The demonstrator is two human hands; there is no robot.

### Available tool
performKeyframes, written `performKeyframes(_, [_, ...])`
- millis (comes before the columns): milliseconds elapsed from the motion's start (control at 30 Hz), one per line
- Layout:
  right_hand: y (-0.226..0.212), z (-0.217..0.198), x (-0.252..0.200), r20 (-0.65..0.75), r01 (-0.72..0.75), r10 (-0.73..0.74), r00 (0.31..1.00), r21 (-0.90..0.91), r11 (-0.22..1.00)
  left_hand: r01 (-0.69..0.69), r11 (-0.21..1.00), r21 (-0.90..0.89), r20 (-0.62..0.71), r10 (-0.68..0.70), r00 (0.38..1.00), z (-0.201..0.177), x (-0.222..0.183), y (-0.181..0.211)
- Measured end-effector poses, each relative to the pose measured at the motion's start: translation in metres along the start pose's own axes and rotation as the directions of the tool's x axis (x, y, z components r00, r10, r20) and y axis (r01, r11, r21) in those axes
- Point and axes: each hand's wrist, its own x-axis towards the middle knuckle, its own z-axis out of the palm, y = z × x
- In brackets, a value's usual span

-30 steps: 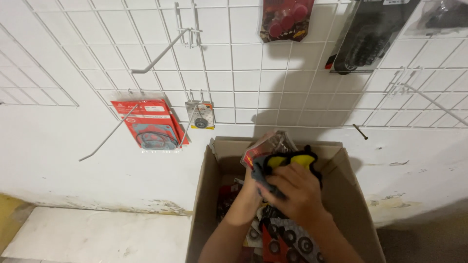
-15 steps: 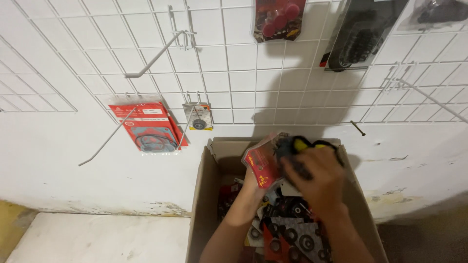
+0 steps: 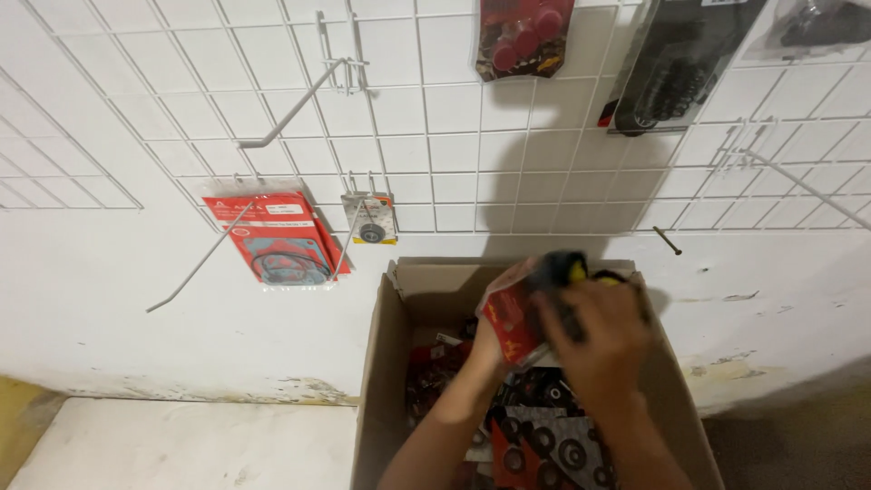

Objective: Hanging packaged automotive parts onto a wire grid display wall.

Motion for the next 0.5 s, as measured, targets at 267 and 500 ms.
performKeyframes(267, [-0.015,-0.013,0.02,0.043,-0.01,0.005,0.999,0.129,0.992,0.036,0.999,0.0,-0.015,-0.036,0.999,-0.002,0.003,0.006])
performKeyframes(500, [-0.044,-0.016,0.007,0.129,0.107,-0.148,0.981,0.279,0.954,0.086,0.996,-0.023,-0.047,-0.087,0.995,0.0,0.008,-0.002])
